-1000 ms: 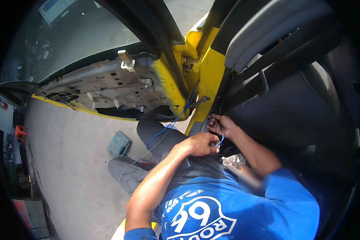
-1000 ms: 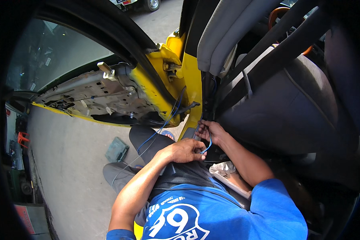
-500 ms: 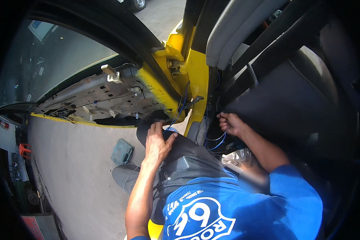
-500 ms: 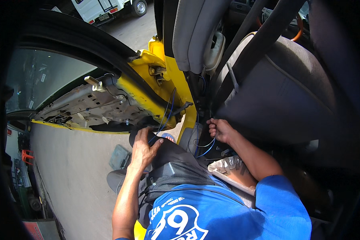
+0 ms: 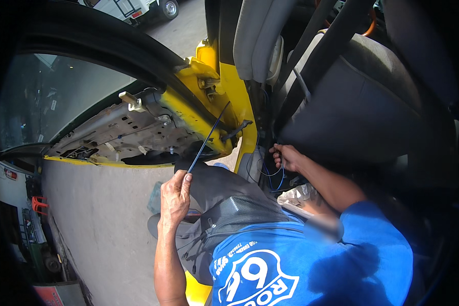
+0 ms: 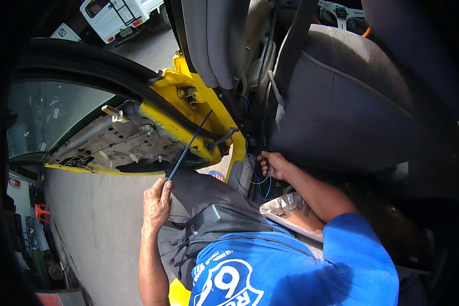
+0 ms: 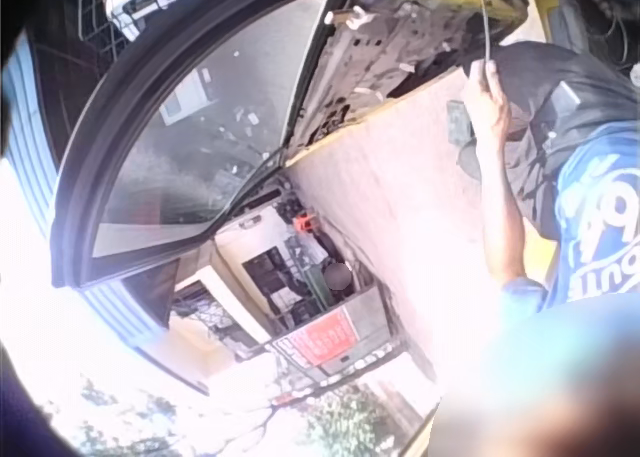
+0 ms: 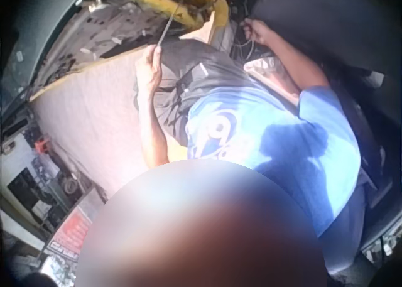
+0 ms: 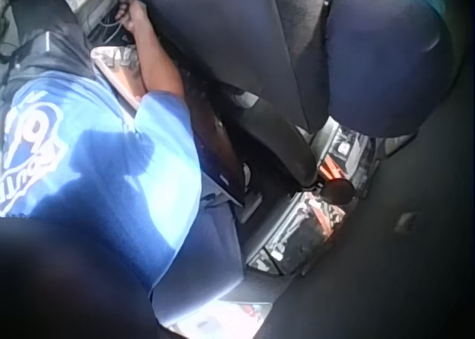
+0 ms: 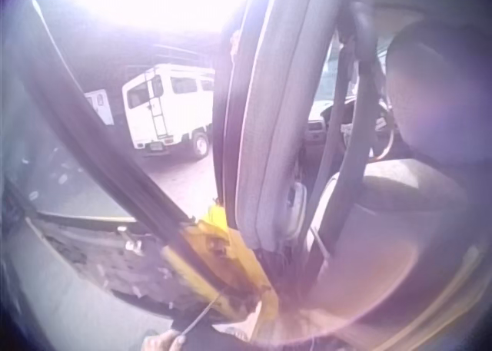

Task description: The person routes a blue wire through the door jamb of a yellow car, pulling it from the interior toward the door frame and then tucking it into the door cavity.

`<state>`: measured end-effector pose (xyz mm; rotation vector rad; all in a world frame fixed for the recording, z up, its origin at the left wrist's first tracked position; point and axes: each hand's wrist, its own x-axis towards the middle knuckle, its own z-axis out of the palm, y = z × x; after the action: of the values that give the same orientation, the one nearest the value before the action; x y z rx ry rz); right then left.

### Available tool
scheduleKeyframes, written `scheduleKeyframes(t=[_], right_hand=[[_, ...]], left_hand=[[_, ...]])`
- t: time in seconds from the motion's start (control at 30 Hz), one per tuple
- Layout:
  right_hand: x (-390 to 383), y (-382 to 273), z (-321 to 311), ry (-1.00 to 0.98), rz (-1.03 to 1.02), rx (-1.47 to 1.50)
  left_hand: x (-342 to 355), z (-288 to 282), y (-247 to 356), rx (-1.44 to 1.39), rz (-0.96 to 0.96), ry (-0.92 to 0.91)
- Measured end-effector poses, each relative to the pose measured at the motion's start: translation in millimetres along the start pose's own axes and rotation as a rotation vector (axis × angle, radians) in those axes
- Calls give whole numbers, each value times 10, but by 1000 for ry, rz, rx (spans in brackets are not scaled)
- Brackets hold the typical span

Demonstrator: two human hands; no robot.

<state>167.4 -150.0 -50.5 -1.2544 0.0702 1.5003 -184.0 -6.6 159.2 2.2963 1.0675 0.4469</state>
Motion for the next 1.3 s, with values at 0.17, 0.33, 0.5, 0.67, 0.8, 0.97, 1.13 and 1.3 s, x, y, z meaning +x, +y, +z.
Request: scheduleKeyframes(t=[0.17, 0.33, 0.5, 0.67, 0.8, 0.97, 1.13, 1.3], right_hand=[[160, 85, -80, 129, -25, -9], [130, 35, -112, 143, -33, -104], [-14, -15, -281, 144, 60, -217], [-170, -78, -603, -38, 122, -106], [-156, 104, -845, 56, 185, -675], [306, 458, -1346, 300, 212, -999], [691, 393, -1530, 243, 16, -1610], [379, 266, -1198, 163, -56, -1201]], left_hand=[[-6, -170, 90, 19, -9, -3], [103, -205, 10, 75, 29, 125], [156, -266, -101, 121, 49, 109], [169, -351, -98, 86, 37, 47], [10, -693, -69, 129, -46, -93], [-227, -896, -78, 110, -54, -113], [-189, -758, -210, 137, -122, -147], [-132, -658, -388, 110, -139, -101]])
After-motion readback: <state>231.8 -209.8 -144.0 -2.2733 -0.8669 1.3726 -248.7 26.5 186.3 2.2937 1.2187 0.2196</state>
